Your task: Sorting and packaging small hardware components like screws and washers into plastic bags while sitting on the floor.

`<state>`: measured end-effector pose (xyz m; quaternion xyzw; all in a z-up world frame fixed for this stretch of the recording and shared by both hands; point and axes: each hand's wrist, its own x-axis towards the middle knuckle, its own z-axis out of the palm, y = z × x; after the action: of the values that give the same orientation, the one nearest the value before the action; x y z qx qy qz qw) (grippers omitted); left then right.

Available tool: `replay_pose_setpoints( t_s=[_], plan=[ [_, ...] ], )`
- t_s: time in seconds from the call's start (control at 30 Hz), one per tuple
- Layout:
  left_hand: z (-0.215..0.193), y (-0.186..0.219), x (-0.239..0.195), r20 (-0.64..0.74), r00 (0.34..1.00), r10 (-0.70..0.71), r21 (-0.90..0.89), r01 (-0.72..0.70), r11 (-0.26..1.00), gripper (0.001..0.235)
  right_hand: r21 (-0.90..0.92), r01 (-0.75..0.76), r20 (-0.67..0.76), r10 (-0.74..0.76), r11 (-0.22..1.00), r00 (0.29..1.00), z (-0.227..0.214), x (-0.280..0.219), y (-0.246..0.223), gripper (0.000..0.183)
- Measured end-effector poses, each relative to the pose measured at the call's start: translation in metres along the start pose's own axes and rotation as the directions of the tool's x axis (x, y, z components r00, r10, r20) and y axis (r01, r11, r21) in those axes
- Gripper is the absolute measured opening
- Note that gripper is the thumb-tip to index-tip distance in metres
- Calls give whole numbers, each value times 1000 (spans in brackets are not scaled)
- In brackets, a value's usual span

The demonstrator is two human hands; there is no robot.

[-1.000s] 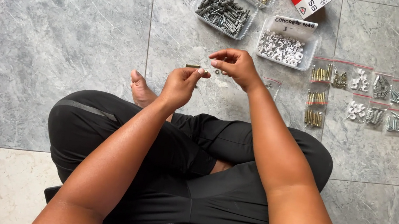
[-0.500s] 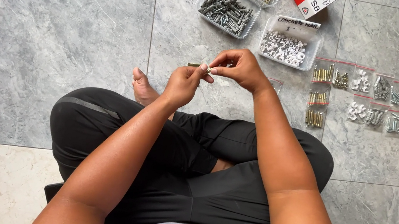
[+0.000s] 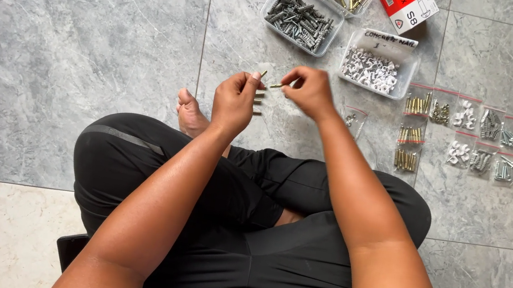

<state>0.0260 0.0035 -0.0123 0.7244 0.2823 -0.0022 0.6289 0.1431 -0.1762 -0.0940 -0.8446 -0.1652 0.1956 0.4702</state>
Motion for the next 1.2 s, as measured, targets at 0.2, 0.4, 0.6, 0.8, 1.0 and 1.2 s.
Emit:
replay_pose_setpoints(
  t_s=[0.2, 0.4, 0.6, 0.8, 1.0, 1.2],
  plan=[
    [-2, 2, -1, -8, 1000, -19, 22, 20, 1000, 25, -428, 107, -37, -136, 897, 990, 32, 7, -11, 12],
    [3, -6, 5, -22, 1000, -11, 31, 12, 999, 21, -551, 188, 27, -208, 813, 978, 40, 11, -1, 13],
    [6, -7, 7, -14, 1000, -19, 20, 19, 1000, 20, -586, 203, 64, -205, 785, 977, 49, 8, 10, 5],
    [8, -18, 11, -25, 999, -23, 74, 24, 997, 17, -580, 217, 50, -231, 785, 972, 56, 15, 23, 9],
    [6, -28, 20, -51, 997, -55, 127, 61, 990, 18, -26, 226, -139, -227, 974, 964, 31, 26, 4, 23],
    [5, -42, 31, -52, 997, -63, 201, 72, 977, 16, 467, 103, 224, -231, 878, 947, -8, 12, -51, 26]
  ],
)
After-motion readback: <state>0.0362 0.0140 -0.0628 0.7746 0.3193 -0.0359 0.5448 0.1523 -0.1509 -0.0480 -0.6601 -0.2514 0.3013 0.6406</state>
